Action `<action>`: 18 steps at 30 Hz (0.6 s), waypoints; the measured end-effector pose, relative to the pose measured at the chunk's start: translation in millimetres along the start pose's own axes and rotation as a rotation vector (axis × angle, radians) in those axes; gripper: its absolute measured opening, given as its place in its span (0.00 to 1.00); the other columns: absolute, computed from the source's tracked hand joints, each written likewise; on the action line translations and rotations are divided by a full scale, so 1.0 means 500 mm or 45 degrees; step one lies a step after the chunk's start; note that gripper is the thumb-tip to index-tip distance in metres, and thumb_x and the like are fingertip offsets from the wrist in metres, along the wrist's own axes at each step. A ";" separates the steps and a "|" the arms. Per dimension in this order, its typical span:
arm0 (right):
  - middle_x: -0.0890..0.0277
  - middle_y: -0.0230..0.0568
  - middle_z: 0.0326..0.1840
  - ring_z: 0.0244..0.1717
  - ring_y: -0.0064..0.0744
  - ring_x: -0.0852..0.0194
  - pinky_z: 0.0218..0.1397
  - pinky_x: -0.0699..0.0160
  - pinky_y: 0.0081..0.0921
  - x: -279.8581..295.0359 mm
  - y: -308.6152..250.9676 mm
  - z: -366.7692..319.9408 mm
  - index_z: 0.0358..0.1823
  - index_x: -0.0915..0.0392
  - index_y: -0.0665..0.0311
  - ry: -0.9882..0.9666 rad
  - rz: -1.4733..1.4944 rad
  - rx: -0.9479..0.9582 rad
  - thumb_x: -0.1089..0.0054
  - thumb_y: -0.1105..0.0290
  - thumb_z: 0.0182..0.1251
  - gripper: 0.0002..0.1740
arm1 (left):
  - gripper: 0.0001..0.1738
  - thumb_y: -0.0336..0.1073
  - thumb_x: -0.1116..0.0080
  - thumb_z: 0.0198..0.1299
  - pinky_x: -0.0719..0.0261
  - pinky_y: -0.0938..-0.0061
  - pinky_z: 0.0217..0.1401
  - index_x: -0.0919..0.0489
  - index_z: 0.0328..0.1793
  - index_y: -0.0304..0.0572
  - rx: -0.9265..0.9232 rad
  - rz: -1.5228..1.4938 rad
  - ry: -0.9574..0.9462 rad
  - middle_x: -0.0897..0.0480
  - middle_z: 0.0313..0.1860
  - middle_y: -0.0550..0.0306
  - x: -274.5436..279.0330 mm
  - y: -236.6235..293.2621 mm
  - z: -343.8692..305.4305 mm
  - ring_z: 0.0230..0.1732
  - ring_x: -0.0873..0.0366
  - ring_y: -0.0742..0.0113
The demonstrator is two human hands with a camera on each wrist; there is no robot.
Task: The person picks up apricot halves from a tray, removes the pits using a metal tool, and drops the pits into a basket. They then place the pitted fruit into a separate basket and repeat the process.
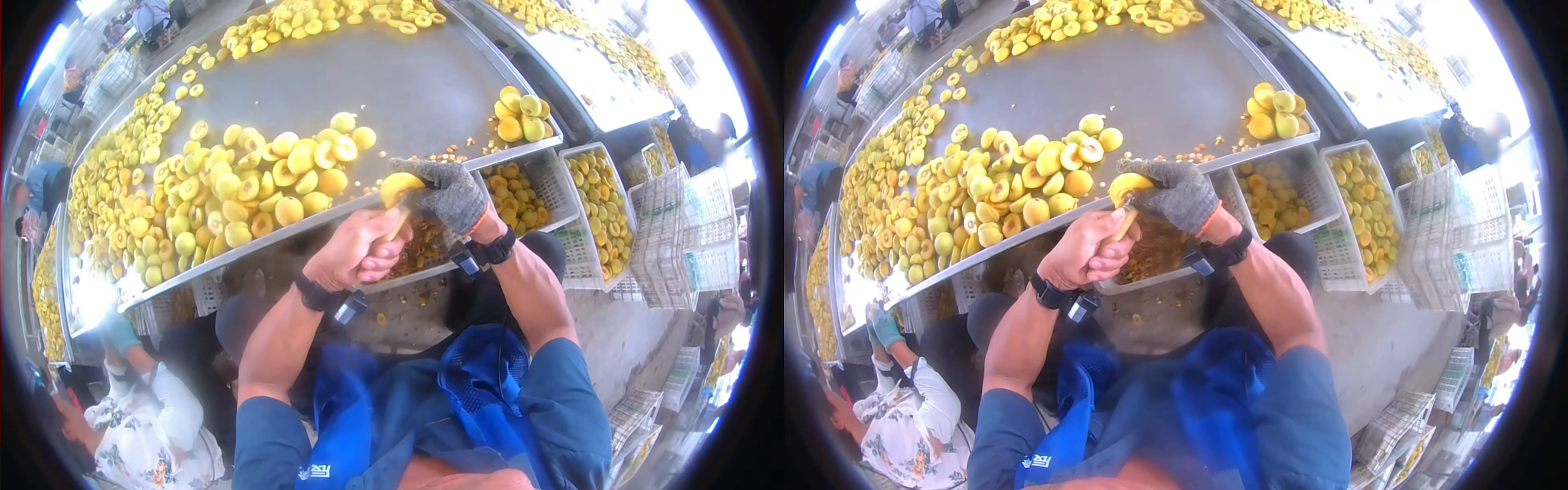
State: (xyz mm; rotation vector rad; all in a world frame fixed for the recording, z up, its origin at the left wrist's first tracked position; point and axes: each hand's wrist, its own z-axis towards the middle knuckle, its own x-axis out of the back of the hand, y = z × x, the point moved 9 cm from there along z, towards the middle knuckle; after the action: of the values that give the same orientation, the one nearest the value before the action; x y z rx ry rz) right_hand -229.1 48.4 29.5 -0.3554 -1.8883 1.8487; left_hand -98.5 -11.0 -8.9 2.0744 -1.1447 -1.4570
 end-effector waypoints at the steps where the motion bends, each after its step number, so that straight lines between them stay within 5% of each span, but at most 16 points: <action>1: 0.11 0.38 0.53 0.51 0.21 0.16 0.56 0.16 0.24 0.001 0.004 0.000 0.67 0.19 0.64 -0.005 0.051 -0.026 0.28 0.75 0.65 0.27 | 0.24 0.52 0.52 0.81 0.44 0.84 0.11 0.25 0.48 0.33 0.022 -0.046 -0.039 0.36 0.20 0.70 0.000 -0.006 0.001 0.12 0.43 0.84; 10: 0.13 0.36 0.50 0.41 0.18 0.17 0.36 0.17 0.16 -0.014 0.032 -0.008 0.63 0.18 0.67 -0.120 0.461 -0.217 0.24 0.73 0.63 0.27 | 0.25 0.52 0.49 0.80 0.44 0.86 0.08 0.24 0.52 0.31 0.057 -0.427 -0.524 0.34 0.20 0.69 -0.016 -0.034 0.014 0.12 0.42 0.85; 18: 0.13 0.36 0.47 0.36 0.19 0.17 0.32 0.19 0.16 0.000 0.090 0.004 0.64 0.19 0.67 -0.120 0.573 -0.268 0.25 0.70 0.65 0.26 | 0.25 0.51 0.50 0.79 0.42 0.84 0.09 0.21 0.50 0.31 0.050 -0.468 -0.699 0.34 0.18 0.68 -0.004 -0.051 0.025 0.11 0.41 0.82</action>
State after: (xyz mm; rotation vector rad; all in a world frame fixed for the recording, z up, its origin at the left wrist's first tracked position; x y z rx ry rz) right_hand -236.1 49.2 -14.7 -0.8373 -2.2123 1.9680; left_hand -99.8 8.3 -30.1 2.0459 -1.0005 -2.2979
